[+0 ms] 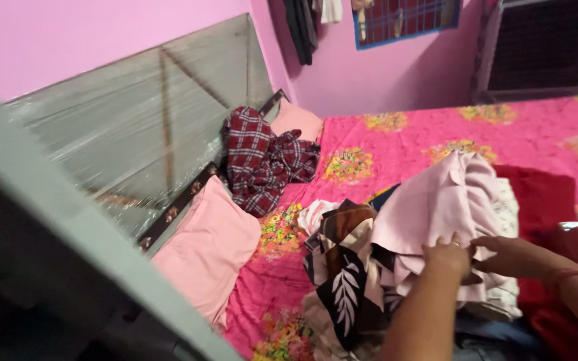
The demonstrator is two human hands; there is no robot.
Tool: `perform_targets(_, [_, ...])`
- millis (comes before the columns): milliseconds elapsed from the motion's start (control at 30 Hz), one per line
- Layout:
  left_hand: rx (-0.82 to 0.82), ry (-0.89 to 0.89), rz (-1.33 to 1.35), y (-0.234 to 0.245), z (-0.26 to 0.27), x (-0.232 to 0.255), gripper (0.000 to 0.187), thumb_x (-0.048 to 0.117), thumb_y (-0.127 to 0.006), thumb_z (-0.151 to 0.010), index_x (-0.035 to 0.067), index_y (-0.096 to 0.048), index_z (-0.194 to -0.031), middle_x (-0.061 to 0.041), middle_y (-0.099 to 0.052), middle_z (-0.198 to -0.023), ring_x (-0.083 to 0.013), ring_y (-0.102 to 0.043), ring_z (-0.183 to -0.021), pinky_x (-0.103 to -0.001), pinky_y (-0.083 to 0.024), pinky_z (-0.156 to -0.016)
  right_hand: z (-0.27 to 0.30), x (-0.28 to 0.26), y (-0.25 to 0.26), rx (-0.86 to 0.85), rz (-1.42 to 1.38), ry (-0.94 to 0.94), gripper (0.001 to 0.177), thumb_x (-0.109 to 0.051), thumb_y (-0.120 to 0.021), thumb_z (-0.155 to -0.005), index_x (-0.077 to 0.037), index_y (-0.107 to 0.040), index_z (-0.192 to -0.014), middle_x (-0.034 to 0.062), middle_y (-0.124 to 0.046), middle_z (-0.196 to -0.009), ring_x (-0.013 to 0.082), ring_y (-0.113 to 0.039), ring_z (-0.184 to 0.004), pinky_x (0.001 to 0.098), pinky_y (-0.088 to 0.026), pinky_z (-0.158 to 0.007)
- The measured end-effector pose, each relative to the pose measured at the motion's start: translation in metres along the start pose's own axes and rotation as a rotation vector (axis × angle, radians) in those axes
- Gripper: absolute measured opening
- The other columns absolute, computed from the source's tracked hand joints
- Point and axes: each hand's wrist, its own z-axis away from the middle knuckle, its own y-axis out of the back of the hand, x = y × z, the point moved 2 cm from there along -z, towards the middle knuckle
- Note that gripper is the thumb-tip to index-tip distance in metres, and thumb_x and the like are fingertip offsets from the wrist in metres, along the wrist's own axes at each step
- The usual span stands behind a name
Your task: The person removes various items from a wardrobe, including a red handbag, a plastic-wrapped bundle, and several folded garments, and places them onto a nearby bed. The person continues to take out more clothes and a pillow from the wardrobe and adds them to the pile on the bed.
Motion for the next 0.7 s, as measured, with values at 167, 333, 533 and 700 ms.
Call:
perform_targets(167, [0.043, 0.028, -0.046, 0.079, 0.086, 0.021, 0.087, 0.061, -0.076, -0.079, 0.034, -0.043, -0.155, -0.003, -0.013, -0.173, -0.0339, -0.025, -0.154, -0.065, -0.030, -0.116, 0.049, -0.065, 0.045, 0.049, 0.711, 0.462, 0.044, -0.044, -0.066, -0.090, -0.061, -0.067, -0.131, -0.0055, -0.056, -0.153, 0.0090, -0.074, -0.095, 0.0256, -0.064, -0.078])
perform_targets(333, [0.114, 0.087, -0.033, 0.115, 0.146, 0.028, 0.071, 0.058, -0.073, -0.085, 0.032, -0.055, -0.148, -0.005, -0.012, -0.175, -0.0345, -0.022, -0.157, -0.066, -0.027, -0.119, 0.132, -0.157, 0.101, 0.007, 0.108, -0.037, 0.061, -0.044, -0.076, -0.088, -0.034, -0.056, -0.145, 0.0090, -0.082, -0.101, 0.0214, -0.081, -0.080, 0.0355, -0.066, -0.077])
perform_targets(533, [0.191, 0.082, -0.018, 0.127, 0.155, 0.013, 0.071, 0.045, -0.074, -0.085, 0.025, -0.050, -0.150, -0.007, -0.019, -0.170, -0.0319, -0.037, -0.148, -0.057, -0.036, -0.115, 0.200, -0.242, 0.143, -0.035, 0.028, 0.048, 0.057, -0.038, -0.077, -0.087, -0.027, -0.056, -0.139, 0.0034, -0.076, -0.091, 0.0213, -0.079, -0.078, 0.0389, -0.066, -0.074])
perform_targets(700, [0.241, 0.086, 0.156, 0.151, 0.162, -0.017, 0.048, 0.032, -0.059, -0.091, 0.011, -0.075, -0.131, -0.016, -0.073, -0.139, -0.0333, -0.074, -0.119, -0.047, -0.058, -0.097, 0.216, -0.298, 0.152, -0.088, 0.072, 0.051, 0.036, -0.028, -0.077, -0.088, -0.020, -0.073, -0.123, 0.0113, -0.082, -0.090, 0.0221, -0.075, -0.080, 0.0399, -0.063, -0.073])
